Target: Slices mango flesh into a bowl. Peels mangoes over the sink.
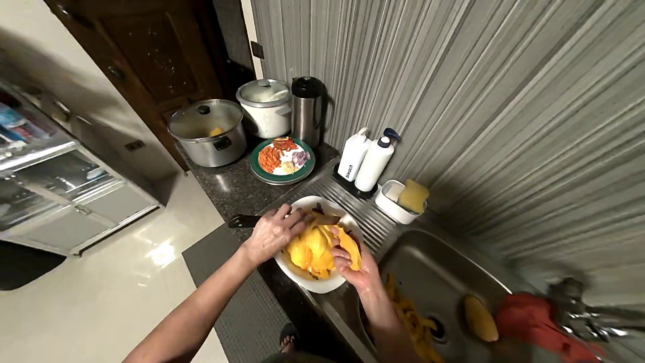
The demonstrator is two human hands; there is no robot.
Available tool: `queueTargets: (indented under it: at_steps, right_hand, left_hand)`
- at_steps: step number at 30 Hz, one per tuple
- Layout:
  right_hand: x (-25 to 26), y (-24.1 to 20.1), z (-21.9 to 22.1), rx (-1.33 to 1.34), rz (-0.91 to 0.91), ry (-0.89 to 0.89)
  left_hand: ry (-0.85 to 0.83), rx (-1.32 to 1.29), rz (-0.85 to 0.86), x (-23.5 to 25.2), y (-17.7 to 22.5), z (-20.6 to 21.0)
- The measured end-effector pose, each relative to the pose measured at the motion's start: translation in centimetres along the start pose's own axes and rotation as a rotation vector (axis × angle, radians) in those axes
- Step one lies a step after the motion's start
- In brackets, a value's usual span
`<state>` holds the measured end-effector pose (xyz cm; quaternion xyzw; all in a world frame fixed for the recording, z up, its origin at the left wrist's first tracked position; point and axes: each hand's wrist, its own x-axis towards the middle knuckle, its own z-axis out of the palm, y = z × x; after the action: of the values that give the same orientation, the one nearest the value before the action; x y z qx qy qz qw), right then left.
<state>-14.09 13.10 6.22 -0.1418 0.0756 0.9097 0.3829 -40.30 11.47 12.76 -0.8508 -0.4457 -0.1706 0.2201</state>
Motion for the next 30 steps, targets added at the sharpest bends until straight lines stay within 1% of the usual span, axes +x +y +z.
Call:
queueTargets:
  at_steps: [1,3,5,7,9,10,12,13,16,18,22,24,26,30]
  right_hand:
    - [0.1,0.1,0.2,0.018,0.002,-0.001]
    - [0.3,0.0,0.4,0.027,-0.003,-0.021]
    - [0.4,-0.3,0.5,-0.015,-0.022,-0.040]
    - [0.5,-0.4,0.8,-0.049,-0.056,-0.014]
    - [0.6,-0.3,1.2,-0.082,-0.139,0.054]
    - [0.7,-0.4,0.9,-0.111,-0.206,0.019]
    - [1.4,-0.9,0.5,-0.183,-0.264,-0.106]
    - [1.6,-1.1,0.8,-0.220,-0.275,-0.128]
    - [1.0,-0.7,2.5,-0.310,-0.349,-0.062]
    - [0.9,-0.7,3.0,-0.362,-0.398,-0.049]
    - [1.0,-0.1,2.8,-0.480,-0.489,-0.058]
    - [1.3,0.7,2.4,-0.498,-0.485,-0.087]
    - [1.6,1.0,1.9,-0.448,-0.446,-0.130]
    - [0.6,0.1,1.9,-0.346,-0.340,-0.157]
  left_hand:
    - [0.014,0.008,-0.023,0.2,-0.1,-0.2]
    - [0.009,-0.061,-0.152,0.2,-0.3,-0.3]
    - [-0.090,-0.290,-0.318,-0.1,-0.1,-0.4]
    - [-0.183,-0.633,-0.421,-0.5,1.2,-0.5]
    - [-0.228,-0.931,-0.396,-1.0,3.7,-0.6]
    - [-0.251,-1.011,-0.360,-1.4,5.2,-0.5]
    - [-0.260,-1.021,-0.300,-2.2,7.6,0.1]
    - [-0.242,-0.987,-0.284,-2.5,8.4,0.5]
    - [-0.159,-0.879,-0.282,-3.1,9.2,1.7]
    - [-0.103,-0.826,-0.282,-3.3,9.2,2.0]
    - [-0.066,-0.829,-0.250,-2.9,9.2,2.2]
    - [-0.064,-0.826,-0.219,-2.1,9.1,2.2]
    - [-0.059,-0.809,-0.195,-1.4,9.1,2.3]
    - [-0.046,-0.773,-0.159,-1.5,8.5,2.5]
